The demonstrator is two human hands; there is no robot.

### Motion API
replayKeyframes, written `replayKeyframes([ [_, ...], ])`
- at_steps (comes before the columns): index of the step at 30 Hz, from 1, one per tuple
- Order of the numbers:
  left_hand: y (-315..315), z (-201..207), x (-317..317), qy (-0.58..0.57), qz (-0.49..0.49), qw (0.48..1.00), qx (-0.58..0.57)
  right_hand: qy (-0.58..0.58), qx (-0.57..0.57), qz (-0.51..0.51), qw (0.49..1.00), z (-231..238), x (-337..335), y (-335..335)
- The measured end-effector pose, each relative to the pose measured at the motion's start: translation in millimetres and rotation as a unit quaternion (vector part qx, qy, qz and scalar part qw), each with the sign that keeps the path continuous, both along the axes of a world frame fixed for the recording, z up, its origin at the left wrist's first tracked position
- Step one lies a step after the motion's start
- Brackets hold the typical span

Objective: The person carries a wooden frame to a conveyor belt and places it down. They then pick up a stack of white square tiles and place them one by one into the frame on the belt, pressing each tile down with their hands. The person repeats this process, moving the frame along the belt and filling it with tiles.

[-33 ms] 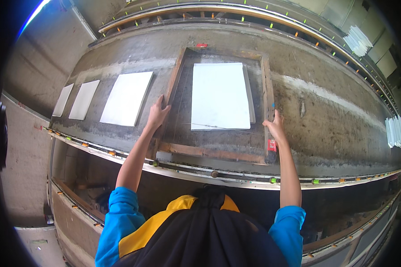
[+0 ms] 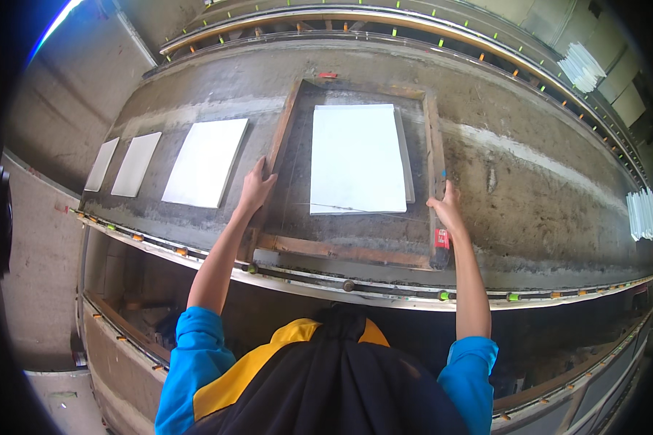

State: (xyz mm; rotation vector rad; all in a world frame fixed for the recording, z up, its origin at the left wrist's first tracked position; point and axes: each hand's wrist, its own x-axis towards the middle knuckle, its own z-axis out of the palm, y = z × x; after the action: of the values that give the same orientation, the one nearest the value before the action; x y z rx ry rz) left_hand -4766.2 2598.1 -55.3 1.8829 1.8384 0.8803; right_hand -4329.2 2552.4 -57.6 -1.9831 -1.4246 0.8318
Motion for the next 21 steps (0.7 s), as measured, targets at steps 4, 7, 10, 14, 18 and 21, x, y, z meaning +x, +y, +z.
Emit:
replayKeyframes([
  [4, -11.5, 32.0, 31.8, 0.174, 0.033, 0.966, 0.188, -0.209, 0.094, 0.049, 0.972, 10.8, 0.1, 6.6],
  [7, -7.6, 46.7, 75.2, -0.048, -0.093, 0.992, 0.07, -0.197, 0.088, 0.089, 0.972, 39.0, -36.3, 40.6],
  [10, 17.2, 3.5, 109.6, 0.059, -0.02, 0.995, -0.082, -0.22, -0.01, 0.112, 0.969, 33.2, -81.9, 72.2],
  [14, 31.8, 3.9, 137.4, -0.037, 0.045, 0.986, -0.154, -0.154, -0.087, 0.045, 0.983, 21.8, -96.9, 84.6],
  [18, 44.3, -9.3, 124.4, -0.149, 0.117, 0.971, -0.145, -0.072, -0.062, -0.014, 0.995, 20.8, -97.8, 86.3],
  [21, 54.6, -12.9, 126.2, -0.169, 0.126, 0.957, -0.202, 0.052, -0.021, -0.058, 0.997, 2.4, -79.2, 90.6],
])
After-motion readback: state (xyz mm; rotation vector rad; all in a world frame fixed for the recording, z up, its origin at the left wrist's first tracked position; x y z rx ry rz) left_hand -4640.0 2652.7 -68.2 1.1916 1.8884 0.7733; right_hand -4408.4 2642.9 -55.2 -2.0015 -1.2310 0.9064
